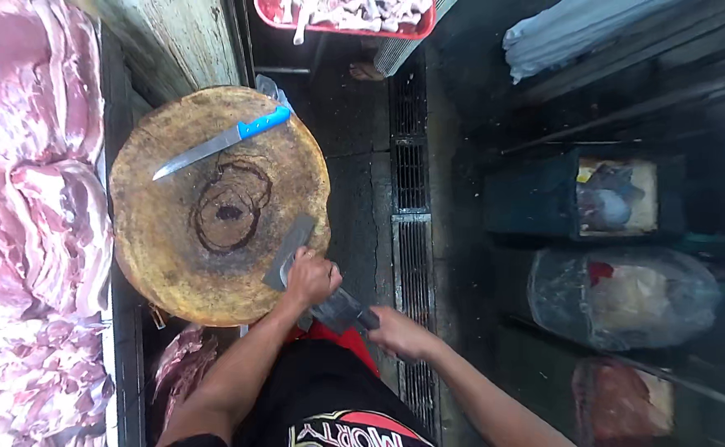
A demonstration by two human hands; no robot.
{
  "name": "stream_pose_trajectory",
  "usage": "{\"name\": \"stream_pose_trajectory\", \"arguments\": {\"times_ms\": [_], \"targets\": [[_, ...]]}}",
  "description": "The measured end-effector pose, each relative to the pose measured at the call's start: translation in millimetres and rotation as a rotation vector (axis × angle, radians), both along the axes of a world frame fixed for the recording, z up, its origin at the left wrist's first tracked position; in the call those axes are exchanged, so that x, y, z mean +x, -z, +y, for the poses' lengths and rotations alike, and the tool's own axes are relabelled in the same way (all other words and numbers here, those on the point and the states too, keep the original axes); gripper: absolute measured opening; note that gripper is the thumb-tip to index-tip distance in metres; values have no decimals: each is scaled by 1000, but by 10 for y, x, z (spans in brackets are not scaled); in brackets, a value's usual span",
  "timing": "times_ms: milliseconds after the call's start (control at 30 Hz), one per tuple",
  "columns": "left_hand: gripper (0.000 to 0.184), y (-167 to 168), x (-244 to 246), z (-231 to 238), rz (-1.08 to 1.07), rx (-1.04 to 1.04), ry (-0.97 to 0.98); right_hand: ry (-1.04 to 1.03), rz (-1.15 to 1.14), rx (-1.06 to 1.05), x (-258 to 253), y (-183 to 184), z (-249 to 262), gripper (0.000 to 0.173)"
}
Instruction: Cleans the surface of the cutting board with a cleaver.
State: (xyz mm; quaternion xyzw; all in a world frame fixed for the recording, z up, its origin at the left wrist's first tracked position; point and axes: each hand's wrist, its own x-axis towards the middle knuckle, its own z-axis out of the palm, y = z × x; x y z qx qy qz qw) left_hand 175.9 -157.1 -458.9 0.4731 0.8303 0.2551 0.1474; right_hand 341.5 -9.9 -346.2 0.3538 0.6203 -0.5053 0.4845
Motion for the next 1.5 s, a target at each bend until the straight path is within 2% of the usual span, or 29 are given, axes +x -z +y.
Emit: {"name": "stream_pose_trajectory", "arguments": {"times_ms": [67, 167, 200, 300, 367, 533, 567, 667, 700, 767, 833, 900, 1000, 1033, 1100, 1200, 1267, 1333, 1400, 1500], "targets": [[48, -59, -166, 149, 7, 19, 30, 65, 34, 31, -89, 5, 47, 27], [46, 84, -735, 632, 72, 145, 257, 280, 146, 92, -370, 118, -17, 21], [45, 76, -747, 638, 76, 149, 280, 284, 141, 91, -352, 119, -54, 20], [46, 43, -185, 136, 8, 46, 104, 76, 36, 28, -50, -29, -88, 22], [47, -1, -46, 26, -14, 31, 24, 40, 24, 17, -9, -52, -56, 23], [45, 134, -798, 720, 112, 190, 302, 320, 140, 96, -381, 67, -73, 21], [45, 88, -731, 650, 99, 162, 293, 302, 126, 78, -321, 49, -103, 21], [47, -10, -120, 84, -21, -1, 92, 90, 27, 10, -22, -103, -121, 19], [47, -34, -71, 41, -41, -11, 56, 64, 19, 10, -25, -118, -97, 20], [48, -41, -275, 236, -21, 14, 105, 128, 59, 44, -157, -98, -31, 23], [46, 65, -682, 587, 61, 108, 240, 262, 135, 97, -362, 41, -34, 23], [45, 43, -749, 624, 69, 103, 273, 268, 139, 90, -343, 80, -85, 23], [46, -20, -123, 100, -16, -23, 84, 63, 26, 27, -24, -69, -98, 23], [47, -19, -38, 34, -11, -6, 42, 31, 8, 22, -5, -67, -86, 22], [47, -28, -246, 210, 15, 35, 97, 93, 44, 67, -126, -8, -33, 25], [43, 146, -858, 723, 144, 193, 298, 275, 164, 159, -417, 239, -62, 26], [41, 63, -705, 634, 128, 120, 273, 218, 159, 175, -260, 251, -88, 29], [43, 127, -261, 260, 93, 76, 191, 107, 109, 138, 74, 247, -193, 29], [42, 177, -80, 8, 134, 146, 142, 63, 113, 132, 211, 346, -317, 28], [36, 101, -788, 268, 186, 183, 248, 144, 239, 250, -415, 522, -284, 35]]}}
